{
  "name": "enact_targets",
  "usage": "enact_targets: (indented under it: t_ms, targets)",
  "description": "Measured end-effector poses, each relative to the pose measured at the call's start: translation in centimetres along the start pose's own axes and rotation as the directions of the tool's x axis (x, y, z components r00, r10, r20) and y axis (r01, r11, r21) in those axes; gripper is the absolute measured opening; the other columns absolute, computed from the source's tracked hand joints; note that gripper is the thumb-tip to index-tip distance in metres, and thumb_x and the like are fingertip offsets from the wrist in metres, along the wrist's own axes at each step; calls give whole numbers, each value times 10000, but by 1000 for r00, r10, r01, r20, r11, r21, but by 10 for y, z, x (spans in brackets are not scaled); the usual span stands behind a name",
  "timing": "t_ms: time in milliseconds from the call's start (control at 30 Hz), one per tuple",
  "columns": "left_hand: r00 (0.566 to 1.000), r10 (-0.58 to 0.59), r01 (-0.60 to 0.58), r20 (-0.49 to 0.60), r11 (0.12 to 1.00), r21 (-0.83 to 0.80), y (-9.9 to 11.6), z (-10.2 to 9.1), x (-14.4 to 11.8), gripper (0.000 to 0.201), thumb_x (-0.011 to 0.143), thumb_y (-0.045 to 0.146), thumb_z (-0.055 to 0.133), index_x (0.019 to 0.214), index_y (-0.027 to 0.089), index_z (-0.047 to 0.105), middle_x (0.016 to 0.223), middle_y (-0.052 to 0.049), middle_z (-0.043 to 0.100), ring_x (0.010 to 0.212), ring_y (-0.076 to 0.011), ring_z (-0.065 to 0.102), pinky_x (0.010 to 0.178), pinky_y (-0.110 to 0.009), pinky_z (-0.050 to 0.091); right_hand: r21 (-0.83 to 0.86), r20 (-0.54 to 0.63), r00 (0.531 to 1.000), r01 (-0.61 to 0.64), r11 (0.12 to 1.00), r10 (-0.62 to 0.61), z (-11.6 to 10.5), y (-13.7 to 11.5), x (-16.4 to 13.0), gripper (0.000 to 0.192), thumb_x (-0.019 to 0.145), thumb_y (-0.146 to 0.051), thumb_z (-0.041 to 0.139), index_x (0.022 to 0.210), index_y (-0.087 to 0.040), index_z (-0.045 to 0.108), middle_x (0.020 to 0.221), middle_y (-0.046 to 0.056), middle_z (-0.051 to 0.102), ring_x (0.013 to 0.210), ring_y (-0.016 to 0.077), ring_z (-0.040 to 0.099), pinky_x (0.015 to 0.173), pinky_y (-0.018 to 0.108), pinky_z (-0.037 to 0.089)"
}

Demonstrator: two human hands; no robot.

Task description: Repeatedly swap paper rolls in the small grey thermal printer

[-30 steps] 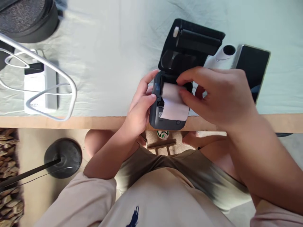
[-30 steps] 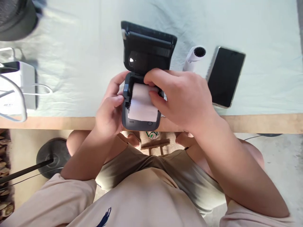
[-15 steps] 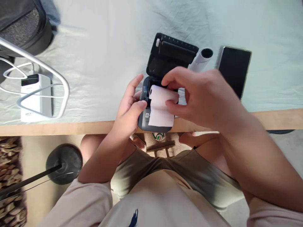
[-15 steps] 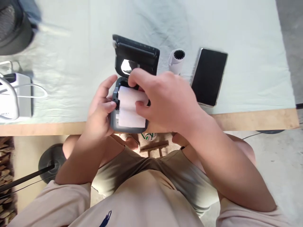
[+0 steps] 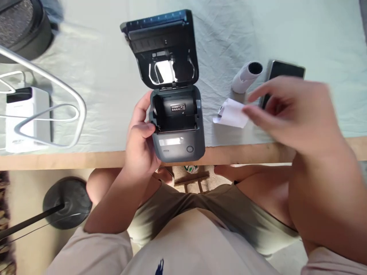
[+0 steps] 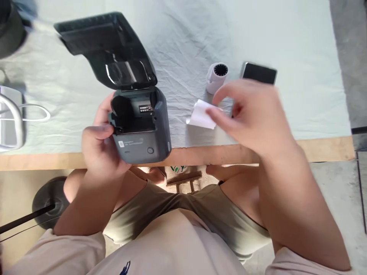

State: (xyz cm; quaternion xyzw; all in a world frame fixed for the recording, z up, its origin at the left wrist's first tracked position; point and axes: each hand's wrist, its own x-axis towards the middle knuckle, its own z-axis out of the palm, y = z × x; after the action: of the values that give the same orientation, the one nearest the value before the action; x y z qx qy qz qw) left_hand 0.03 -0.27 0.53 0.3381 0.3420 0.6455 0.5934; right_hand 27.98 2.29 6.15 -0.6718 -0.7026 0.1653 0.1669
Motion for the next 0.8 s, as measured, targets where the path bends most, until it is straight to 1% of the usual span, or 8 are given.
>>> enact_targets:
  t_ms: [67, 133, 233, 333, 433, 500, 633, 800]
  targets:
    - [999, -14, 14, 35, 1000, 14, 4, 1, -2, 330, 992, 249, 708, 1266, 236, 891, 1155, 8, 881, 990, -190, 781, 797, -298, 667, 23, -237, 971, -23, 999, 28, -1, 3, 5, 204, 927, -349, 791, 1063, -198, 780, 1033, 75, 778, 680, 71, 520, 702, 297, 446]
    - [998, -31, 30, 52, 999, 17, 5, 1, -4, 344, 991, 261, 713, 1288, 242, 885, 1118, -6, 877, 949, -202, 774, 746, -313, 656, -14, -314, 945, -99, 995, 90, 1, 2, 16, 379, 887, -251, 815, 1261, -198, 781, 1325, 98, 780, 717, 59, 512, 769, 311, 515]
    - [998, -53, 53, 16, 999, -2, 4, -2, -4, 351, 998, 228, 715, 1312, 217, 873, 1070, -14, 866, 884, -176, 759, 700, -286, 627, -50, -142, 969, -212, 976, 203, 10, -6, 37, 568, 896, -202, 836, 1455, -257, 751, 1527, 104, 724, 786, 82, 566, 1043, 410, 623]
    - [997, -72, 72, -5, 997, -23, 3, -5, -2, 355, 953, 273, 763, 1283, 219, 883, 1063, -15, 861, 847, -180, 763, 680, -289, 631, -35, -67, 971, -231, 972, 228, 18, -14, 52, 523, 917, -199, 827, 1431, -287, 780, 1412, 95, 781, 984, 176, 701, 1214, 498, 597]
    - [991, -128, 128, -23, 992, -17, 5, -6, -1, 363, 904, 310, 806, 1254, 256, 885, 1047, -17, 859, 843, -194, 765, 680, -294, 645, 40, -121, 976, -178, 983, 181, 24, -12, 56, 508, 926, -184, 771, 1426, -274, 766, 1344, 77, 792, 1114, 182, 749, 1142, 432, 641]
    - [988, -154, 153, -22, 988, -20, 7, -6, 1, 375, 869, 312, 816, 1235, 257, 877, 1031, -19, 858, 848, -196, 773, 689, -284, 659, 256, -196, 975, -50, 965, 102, 29, -4, 57, 533, 931, -222, 709, 1462, -260, 695, 1336, 70, 772, 1055, 140, 748, 975, 352, 669]
    - [987, -159, 158, -4, 987, -38, 8, -5, 2, 399, 822, 279, 810, 1215, 237, 867, 1011, -11, 857, 847, -182, 779, 703, -260, 673, 678, -284, 959, 214, 703, -18, 36, 8, 56, 590, 879, -417, 759, 1395, -290, 501, 1239, 23, 688, 875, 80, 658, 729, 262, 591]
    - [989, -144, 144, -27, 990, -1, 2, -11, 1, 421, 864, 269, 765, 1276, 267, 851, 1092, -18, 835, 837, -181, 750, 674, -262, 628, 817, -61, 996, 10, 577, 70, 26, 3, 50, 458, 952, -513, 683, 1261, -292, 427, 1492, 91, 661, 1247, 201, 751, 927, 367, 684]
